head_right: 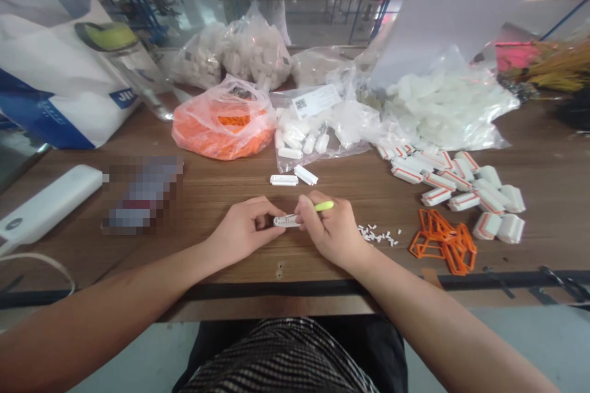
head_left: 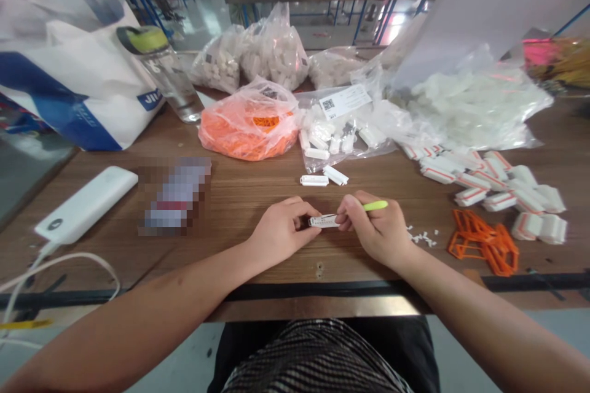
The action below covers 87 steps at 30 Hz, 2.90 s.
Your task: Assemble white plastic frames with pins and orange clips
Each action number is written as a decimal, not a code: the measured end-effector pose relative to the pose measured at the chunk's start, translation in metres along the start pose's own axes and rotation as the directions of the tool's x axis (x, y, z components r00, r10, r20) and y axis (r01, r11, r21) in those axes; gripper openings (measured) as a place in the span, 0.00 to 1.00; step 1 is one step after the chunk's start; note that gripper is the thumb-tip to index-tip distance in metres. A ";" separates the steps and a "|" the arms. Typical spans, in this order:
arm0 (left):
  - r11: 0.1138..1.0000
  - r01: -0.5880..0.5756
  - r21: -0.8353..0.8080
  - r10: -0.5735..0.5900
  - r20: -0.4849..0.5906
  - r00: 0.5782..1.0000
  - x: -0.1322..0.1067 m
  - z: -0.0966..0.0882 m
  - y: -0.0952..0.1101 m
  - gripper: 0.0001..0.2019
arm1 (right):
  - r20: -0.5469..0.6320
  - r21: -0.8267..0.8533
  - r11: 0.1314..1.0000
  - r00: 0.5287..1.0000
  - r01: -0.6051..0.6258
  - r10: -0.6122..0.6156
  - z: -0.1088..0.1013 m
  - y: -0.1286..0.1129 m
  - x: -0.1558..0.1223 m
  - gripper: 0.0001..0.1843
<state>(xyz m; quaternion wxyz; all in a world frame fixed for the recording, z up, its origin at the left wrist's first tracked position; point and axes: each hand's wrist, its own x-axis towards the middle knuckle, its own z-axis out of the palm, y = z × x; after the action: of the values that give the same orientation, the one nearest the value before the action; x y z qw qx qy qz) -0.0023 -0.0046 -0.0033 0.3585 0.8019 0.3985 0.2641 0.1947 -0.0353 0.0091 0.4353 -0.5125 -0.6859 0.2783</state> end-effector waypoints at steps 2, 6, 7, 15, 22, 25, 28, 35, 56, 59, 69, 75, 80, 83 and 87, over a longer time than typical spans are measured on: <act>1.000 -0.011 -0.002 0.011 0.001 1.000 0.000 -0.001 0.000 0.07 | -0.063 0.114 0.991 0.995 -0.075 0.082 -0.001 0.003 0.000 0.19; 1.000 -0.020 -0.010 0.020 0.001 1.000 0.001 -0.001 -0.001 0.07 | -0.081 0.188 0.970 0.982 -0.152 0.170 -0.002 0.004 0.003 0.21; 1.000 -0.020 -0.007 0.020 0.000 1.000 0.001 -0.001 -0.001 0.07 | -0.071 0.191 0.969 0.983 -0.155 0.171 -0.002 0.004 0.003 0.21; 1.000 -0.024 0.002 0.024 0.000 1.000 0.000 -0.001 -0.001 0.07 | -0.037 0.190 0.967 0.983 -0.168 0.178 0.000 0.006 0.003 0.20; 1.000 -0.002 -0.006 0.002 0.004 1.000 0.000 -0.001 0.000 0.08 | 0.021 0.029 0.994 0.994 -0.105 0.104 -0.003 0.001 0.004 0.19; 1.000 0.022 -0.008 -0.022 0.001 1.000 0.001 0.000 0.000 0.08 | 0.076 -0.126 0.992 0.997 0.020 -0.010 -0.004 -0.004 0.005 0.20; 1.000 0.021 -0.008 -0.021 0.004 1.000 0.001 -0.001 0.000 0.07 | 0.084 -0.129 0.990 0.995 0.059 -0.048 -0.003 -0.004 0.004 0.20; 1.000 0.001 -0.005 -0.001 0.024 1.000 0.001 -0.003 0.003 0.08 | -0.064 0.173 0.972 0.983 -0.156 0.170 -0.004 0.004 0.003 0.21; 1.000 0.008 0.002 -0.008 0.023 1.000 0.001 -0.002 0.001 0.08 | 0.096 -0.072 0.997 0.995 -0.010 0.016 -0.010 -0.002 0.004 0.21; 1.000 0.017 0.001 -0.017 0.005 1.000 0.002 0.000 0.000 0.08 | 0.161 -0.216 0.967 0.982 0.134 -0.100 -0.010 -0.005 0.005 0.22; 1.000 0.014 -0.009 -0.013 0.027 1.000 0.002 -0.003 0.003 0.08 | -0.038 0.125 0.986 0.992 -0.113 0.118 -0.005 0.000 -0.001 0.21; 1.000 0.020 -0.004 -0.020 0.026 0.999 0.002 -0.003 0.004 0.07 | -0.008 0.164 0.977 0.990 -0.139 0.142 -0.004 0.002 0.001 0.21; 1.000 0.013 -0.008 -0.013 0.027 1.000 0.002 -0.003 0.004 0.08 | -0.030 0.188 0.970 0.986 -0.154 0.162 -0.004 0.002 0.001 0.22; 1.000 0.013 -0.002 -0.013 0.026 1.000 0.001 -0.003 0.003 0.08 | -0.027 0.191 0.967 0.984 -0.167 0.175 -0.003 0.001 0.001 0.22; 1.000 0.009 0.006 -0.009 0.028 1.000 0.002 -0.003 0.003 0.08 | -0.031 0.186 0.965 0.980 -0.186 0.195 -0.003 0.002 0.002 0.23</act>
<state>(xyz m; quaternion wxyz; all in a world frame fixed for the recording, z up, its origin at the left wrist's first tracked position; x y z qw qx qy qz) -0.0021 -0.0036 0.0012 0.3628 0.8048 0.3979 0.2498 0.1980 -0.0328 0.0095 0.4683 -0.5408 -0.5942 0.3676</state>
